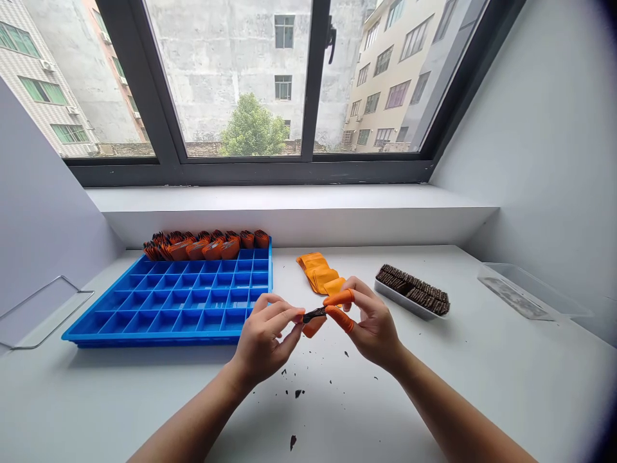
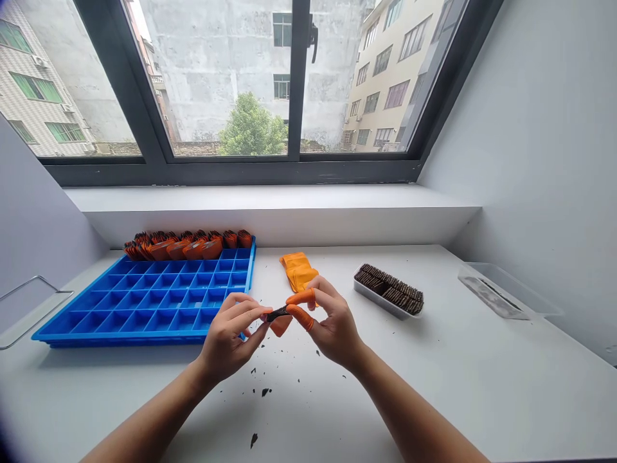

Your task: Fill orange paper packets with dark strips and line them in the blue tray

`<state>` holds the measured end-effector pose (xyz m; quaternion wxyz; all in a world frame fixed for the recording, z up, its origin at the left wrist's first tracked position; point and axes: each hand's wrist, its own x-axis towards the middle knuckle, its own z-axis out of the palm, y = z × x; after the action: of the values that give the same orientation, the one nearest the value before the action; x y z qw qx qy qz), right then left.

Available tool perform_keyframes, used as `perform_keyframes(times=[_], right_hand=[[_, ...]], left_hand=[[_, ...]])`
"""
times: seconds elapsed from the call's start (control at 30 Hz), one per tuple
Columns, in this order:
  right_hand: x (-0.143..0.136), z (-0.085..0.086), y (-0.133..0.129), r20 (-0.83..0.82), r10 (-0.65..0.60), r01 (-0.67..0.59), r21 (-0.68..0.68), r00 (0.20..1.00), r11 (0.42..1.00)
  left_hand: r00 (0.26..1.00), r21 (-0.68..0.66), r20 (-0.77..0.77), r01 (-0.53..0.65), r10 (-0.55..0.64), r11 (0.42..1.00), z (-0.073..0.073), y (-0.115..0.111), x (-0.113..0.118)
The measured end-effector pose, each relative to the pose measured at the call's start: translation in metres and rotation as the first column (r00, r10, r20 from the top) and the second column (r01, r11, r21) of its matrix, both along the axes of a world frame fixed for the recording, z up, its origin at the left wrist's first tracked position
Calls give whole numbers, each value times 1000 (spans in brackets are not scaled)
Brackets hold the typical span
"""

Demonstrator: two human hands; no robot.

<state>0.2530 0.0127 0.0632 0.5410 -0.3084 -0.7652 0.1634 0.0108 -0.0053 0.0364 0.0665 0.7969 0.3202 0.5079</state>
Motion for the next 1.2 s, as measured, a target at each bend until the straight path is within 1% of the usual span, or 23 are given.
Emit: perform_keyframes(times=[0.13,0.27,0.4,0.53,0.77,1.0,1.2], right_hand=[[3,6,-1,39,-6,4,60,999,998],[4,10,-1,75,4,-10,76,997,997],[6,12,0,93,-1,-7,84,996,996],[12,13,2,98,-7,-2,91,995,996],[15,14,1,103,-6,-4,94,995,996],[15,13,0,100,-5,-12,171,995,985],[15,11,-1,90,-7,-12,206,996,978]], left_hand=[[1000,10,1,-12,12,1000,0,0,1],[1000,37,5,-14,14,999,0,1,0],[1000,68,-10,17,-16,998,3,2,-1],[999,63,-7,48,-47,997,5,2,-1],[997,66,22,72,-74,995,5,1,-1],[997,95,27,72,-75,993,5,1,-1],[998,111,24,60,-63,992,6,0,-1]])
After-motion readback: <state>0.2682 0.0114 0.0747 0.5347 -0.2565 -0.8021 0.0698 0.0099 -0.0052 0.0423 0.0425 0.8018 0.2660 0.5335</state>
